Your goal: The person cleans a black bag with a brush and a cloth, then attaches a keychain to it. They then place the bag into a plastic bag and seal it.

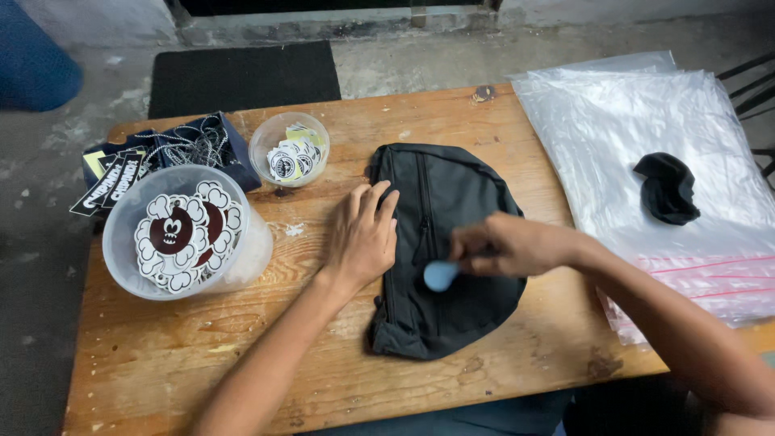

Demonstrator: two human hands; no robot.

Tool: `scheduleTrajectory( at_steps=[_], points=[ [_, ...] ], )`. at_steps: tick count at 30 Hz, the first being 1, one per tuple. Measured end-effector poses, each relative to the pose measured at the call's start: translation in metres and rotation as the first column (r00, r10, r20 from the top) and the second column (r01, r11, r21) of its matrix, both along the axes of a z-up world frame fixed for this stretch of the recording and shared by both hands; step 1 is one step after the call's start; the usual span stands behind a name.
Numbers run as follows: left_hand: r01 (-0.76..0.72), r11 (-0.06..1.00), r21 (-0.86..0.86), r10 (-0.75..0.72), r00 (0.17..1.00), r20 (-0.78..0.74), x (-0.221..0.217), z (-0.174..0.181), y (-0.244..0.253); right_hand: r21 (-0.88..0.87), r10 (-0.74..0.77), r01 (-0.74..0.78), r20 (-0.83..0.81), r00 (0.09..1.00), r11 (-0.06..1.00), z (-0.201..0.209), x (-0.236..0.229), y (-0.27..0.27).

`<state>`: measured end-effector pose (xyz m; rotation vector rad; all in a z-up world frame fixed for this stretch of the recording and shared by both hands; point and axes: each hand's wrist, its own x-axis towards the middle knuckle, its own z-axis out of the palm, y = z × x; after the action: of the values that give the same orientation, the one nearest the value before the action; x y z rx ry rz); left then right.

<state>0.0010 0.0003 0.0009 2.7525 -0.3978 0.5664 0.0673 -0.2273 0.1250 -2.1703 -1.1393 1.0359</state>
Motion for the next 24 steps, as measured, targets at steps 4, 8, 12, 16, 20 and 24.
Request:
scheduleTrajectory(
  at_steps=[4,8,12,16,20,24],
  points=[
    [0.022,1.0,-0.02,-0.022,1.0,-0.002,0.002,-0.015,-0.001,0.186,-0.291,0.26,0.17,0.941,0.948,-0.051,0.033,-0.012],
    [0.0,0.998,-0.061,-0.004,0.998,-0.059,0.001,-0.006,-0.002,0.149,-0.291,0.259,0.266,0.919,0.954,-0.067,-0.017,0.004],
    [0.004,0.997,-0.076,-0.011,0.995,-0.095,0.0,-0.002,-0.001,-0.09,-0.004,0.002,-0.024,1.0,0.996,-0.025,-0.079,0.002],
    [-0.012,0.999,-0.052,0.014,0.999,0.046,0.0,-0.005,-0.003,0.057,0.25,-0.244,-0.294,0.923,0.968,-0.019,-0.08,-0.017],
    [-0.008,0.997,-0.083,0.002,0.997,-0.072,-0.002,-0.008,-0.005,0.027,-0.182,0.18,0.21,0.961,0.983,-0.048,-0.063,-0.032],
    [-0.019,0.992,-0.129,-0.002,0.987,-0.158,-0.015,0.009,-0.014,0.079,-0.244,0.232,0.223,0.944,0.969,-0.076,-0.089,-0.043]
  ],
)
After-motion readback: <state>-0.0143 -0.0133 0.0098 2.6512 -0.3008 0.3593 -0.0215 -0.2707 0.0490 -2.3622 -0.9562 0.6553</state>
